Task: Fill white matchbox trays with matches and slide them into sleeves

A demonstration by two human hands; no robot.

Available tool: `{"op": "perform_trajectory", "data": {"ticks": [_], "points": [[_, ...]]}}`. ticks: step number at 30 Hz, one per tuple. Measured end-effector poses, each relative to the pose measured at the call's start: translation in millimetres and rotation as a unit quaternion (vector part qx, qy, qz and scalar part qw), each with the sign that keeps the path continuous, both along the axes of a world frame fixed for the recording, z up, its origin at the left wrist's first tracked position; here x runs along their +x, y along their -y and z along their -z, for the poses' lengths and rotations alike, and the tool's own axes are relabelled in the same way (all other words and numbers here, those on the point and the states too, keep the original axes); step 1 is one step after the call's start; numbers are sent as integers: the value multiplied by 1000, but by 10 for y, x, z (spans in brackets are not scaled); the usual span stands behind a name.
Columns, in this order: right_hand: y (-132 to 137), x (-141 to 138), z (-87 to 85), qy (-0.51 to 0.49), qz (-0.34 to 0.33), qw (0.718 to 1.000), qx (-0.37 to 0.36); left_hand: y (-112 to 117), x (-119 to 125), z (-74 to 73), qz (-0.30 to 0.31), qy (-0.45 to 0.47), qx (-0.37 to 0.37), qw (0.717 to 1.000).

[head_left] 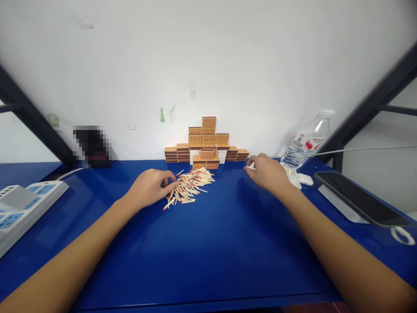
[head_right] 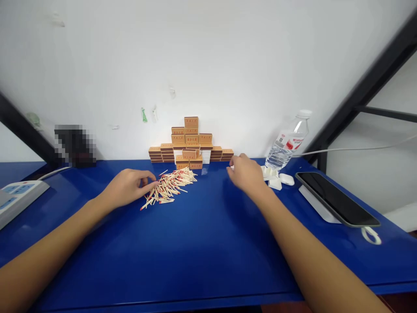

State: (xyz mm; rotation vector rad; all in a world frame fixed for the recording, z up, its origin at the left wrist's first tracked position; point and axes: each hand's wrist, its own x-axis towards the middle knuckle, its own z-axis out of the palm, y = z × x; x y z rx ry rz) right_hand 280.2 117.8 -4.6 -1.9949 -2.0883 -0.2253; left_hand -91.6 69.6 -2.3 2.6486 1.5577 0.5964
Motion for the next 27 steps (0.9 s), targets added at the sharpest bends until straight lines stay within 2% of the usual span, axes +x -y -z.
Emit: {"op": "perform_trajectory", "data": {"ticks": [1, 5, 8, 10, 11, 12, 14, 15, 16, 17, 19, 22, 27], "points": [[-49, 88, 12, 11, 22, 1000, -16, 13, 7, -1, 2, -10, 23, 1000], [-155, 248, 53, 6, -11, 999, -40, 41, 70, -5, 23, -32, 123, 992], [-74, 123, -12, -4, -48, 998, -42, 92, 133, 8, 59, -48, 149, 986], [78, -45, -103, -29, -106, 993, -53, 149, 183, 7, 69, -56, 157, 983], [177, -138, -153, -72, -181, 979, -68, 184, 211, 2, 74, -57, 158, 983], [282, -230, -198, -119, -261, 952, -102, 221, 242, -7, 82, -56, 152, 983], [481, -389, -265, -179, -388, 879, -210, 301, 310, -28, 113, -51, 126, 984], [559, -448, -281, -187, -426, 845, -262, 339, 345, -36, 132, -44, 106, 985], [617, -490, -286, -191, -446, 824, -292, 374, 379, -40, 148, -43, 78, 985], [653, -515, -280, -195, -452, 815, -307, 405, 411, -39, 158, -43, 51, 985], [671, -529, -247, -197, -452, 812, -312, 448, 466, -21, 162, -47, 10, 986], [623, -515, -175, -199, -452, 823, -281, 474, 523, 30, 154, -45, -11, 987], [456, -569, -12, -245, -403, 870, -143, 482, 576, 102, 142, -25, 3, 990]]}}
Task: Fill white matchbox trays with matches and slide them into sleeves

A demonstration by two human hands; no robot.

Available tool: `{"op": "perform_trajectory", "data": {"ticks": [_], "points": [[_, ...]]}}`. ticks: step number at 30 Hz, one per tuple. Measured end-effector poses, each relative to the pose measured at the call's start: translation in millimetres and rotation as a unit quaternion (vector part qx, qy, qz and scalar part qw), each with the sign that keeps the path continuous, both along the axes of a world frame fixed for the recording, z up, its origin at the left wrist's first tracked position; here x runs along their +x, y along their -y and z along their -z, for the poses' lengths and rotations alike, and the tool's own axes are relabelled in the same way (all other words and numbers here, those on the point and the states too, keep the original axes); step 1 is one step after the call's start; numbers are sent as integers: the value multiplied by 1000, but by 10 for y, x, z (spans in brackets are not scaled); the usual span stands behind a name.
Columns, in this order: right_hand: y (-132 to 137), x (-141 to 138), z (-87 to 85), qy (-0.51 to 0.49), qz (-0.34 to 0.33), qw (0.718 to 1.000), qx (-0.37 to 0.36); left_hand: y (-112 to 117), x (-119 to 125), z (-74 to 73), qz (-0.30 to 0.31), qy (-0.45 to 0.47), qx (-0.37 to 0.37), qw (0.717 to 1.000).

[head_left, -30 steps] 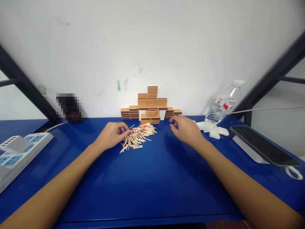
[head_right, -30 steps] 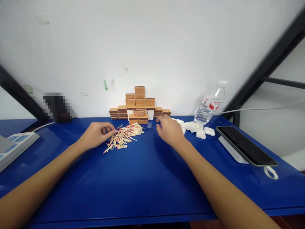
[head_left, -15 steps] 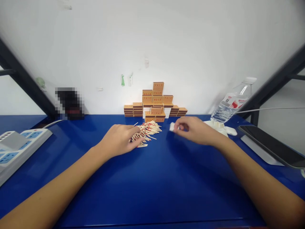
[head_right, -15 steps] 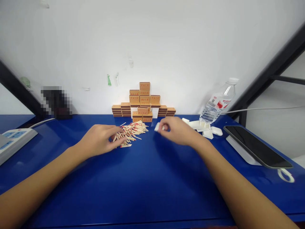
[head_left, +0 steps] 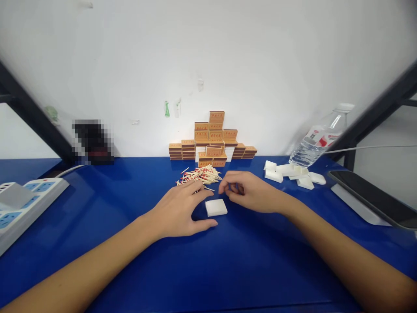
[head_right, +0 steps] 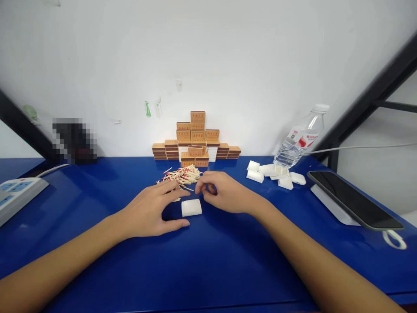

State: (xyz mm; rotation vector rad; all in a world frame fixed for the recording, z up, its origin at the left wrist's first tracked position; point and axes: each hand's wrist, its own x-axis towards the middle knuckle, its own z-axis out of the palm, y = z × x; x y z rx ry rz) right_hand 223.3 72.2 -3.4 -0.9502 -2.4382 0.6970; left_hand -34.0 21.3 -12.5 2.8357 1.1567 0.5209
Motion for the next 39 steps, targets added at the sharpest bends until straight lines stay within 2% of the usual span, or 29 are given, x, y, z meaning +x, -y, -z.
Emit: {"op": "perform_trajectory", "data": {"ticks": [4, 7, 12, 16, 23, 33, 39], "points": [[-262, -116, 137, -30, 111, 992, 53, 3, 22, 37, -9, 2, 9, 1000], [-442, -238, 150, -1, 141, 984, 111, -3, 19, 39, -6, 3, 7, 1000], [-543, -399, 45, 83, 139, 983, 86, -20, 3, 32, 17, 3, 6, 1000], [-561, -409, 34, 100, 127, 984, 75, -32, -2, 39, 22, 4, 20, 1000], [-536, -379, 11, 115, 113, 982, 101, -45, -20, 38, 32, -9, 37, 999], [-537, -261, 27, 162, 61, 969, 178, -82, -55, 49, 23, -5, 44, 999], [-517, -125, -70, 152, 54, 968, 191, -92, -65, 45, 6, -6, 33, 999]]}}
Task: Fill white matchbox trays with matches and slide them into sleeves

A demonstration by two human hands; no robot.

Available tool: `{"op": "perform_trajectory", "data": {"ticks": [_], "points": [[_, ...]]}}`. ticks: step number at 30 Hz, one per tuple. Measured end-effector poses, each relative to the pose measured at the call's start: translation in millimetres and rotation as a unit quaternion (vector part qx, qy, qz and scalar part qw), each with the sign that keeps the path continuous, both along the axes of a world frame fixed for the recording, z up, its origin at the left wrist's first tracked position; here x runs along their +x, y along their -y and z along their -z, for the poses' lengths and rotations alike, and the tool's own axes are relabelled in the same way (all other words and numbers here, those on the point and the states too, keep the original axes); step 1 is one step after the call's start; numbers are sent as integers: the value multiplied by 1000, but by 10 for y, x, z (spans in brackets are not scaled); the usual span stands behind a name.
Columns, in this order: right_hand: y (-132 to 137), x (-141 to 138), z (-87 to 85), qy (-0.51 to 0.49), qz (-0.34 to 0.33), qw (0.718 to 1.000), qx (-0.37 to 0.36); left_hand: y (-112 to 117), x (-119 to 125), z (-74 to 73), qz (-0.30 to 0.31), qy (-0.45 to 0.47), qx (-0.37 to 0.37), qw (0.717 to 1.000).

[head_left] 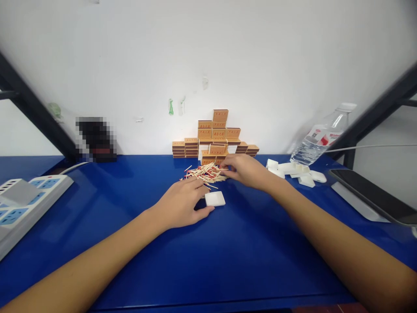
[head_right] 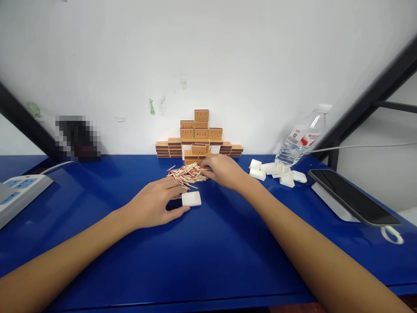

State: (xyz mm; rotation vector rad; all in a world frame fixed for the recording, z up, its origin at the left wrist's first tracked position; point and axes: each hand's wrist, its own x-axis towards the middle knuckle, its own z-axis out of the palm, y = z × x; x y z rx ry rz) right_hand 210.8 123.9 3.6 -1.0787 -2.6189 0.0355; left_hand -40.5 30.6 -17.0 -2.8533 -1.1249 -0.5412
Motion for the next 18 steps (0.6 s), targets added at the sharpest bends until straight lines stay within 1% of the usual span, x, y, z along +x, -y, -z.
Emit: {"op": "perform_trajectory", "data": {"ticks": [4, 8, 11, 14, 16, 18], "points": [[66, 161, -86, -41, 5, 999, -12, 12, 9, 4, 0, 10, -8, 1000], [173, 243, -131, -112, 16, 993, -41, 13, 17, 17, 4, 21, -10, 1000], [275, 204, -147, -162, 23, 983, -89, 13, 23, 19, -4, 13, -15, 1000], [383, 119, -143, -173, 15, 976, -132, 13, 26, 16, -15, 13, -18, 1000], [449, 66, -126, -161, 2, 977, -139, 12, 25, 13, -16, 16, -21, 1000], [505, 25, -101, -141, -21, 981, -131, 9, 23, 10, -14, 21, -22, 999]]}}
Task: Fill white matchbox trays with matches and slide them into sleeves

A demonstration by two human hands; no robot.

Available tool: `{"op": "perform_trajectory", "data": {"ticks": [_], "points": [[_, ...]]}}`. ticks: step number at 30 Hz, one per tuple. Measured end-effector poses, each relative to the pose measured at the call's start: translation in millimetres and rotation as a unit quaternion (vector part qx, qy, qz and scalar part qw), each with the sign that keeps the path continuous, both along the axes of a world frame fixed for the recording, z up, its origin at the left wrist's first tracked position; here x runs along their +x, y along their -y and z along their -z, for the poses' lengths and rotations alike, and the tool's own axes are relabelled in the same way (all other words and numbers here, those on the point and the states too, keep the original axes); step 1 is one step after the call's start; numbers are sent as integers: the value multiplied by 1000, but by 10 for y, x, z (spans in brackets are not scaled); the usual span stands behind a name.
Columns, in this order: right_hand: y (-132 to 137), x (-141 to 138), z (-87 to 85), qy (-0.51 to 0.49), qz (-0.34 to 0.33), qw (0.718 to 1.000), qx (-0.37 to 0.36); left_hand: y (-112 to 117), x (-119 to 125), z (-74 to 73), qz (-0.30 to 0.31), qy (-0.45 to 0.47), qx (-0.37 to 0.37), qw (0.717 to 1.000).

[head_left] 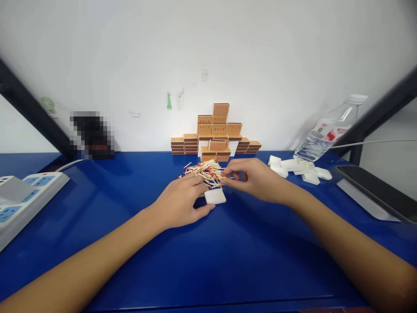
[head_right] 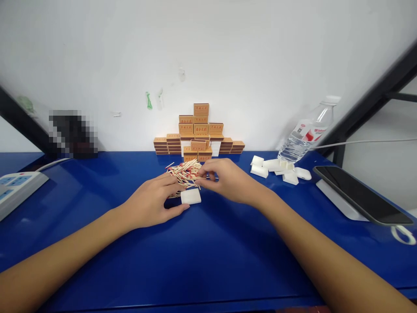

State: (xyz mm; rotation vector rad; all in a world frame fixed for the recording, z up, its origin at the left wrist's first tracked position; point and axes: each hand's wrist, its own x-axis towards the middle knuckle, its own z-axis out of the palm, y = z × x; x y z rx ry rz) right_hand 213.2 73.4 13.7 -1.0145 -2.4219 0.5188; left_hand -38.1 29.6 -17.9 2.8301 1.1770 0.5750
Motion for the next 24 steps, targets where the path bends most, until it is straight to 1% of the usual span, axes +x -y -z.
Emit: {"op": "perform_trajectory", "data": {"ticks": [5, 8, 11, 13, 17, 20, 24], "points": [[104, -62, 51, 44, -70, 996, 19, 1, 4, -4, 2, 5, 0, 1000], [147, -76, 52, 63, -83, 994, 25, 7, 5, -2, 2, 9, -5, 1000], [166, -66, 25, 55, -94, 994, 24, 5, 4, 7, 1, 8, -9, 1000], [164, -43, -2, 54, -89, 994, 23, -1, 1, 12, -1, 5, -10, 1000], [148, 36, -44, 84, -57, 995, 16, -6, 0, 1, -4, 8, -11, 1000], [143, 84, -55, 101, -62, 993, -9, 5, 9, -17, -5, 8, -11, 1000], [147, 77, -56, 108, -62, 991, -54, 22, 23, -23, -1, 12, 0, 1000]]}}
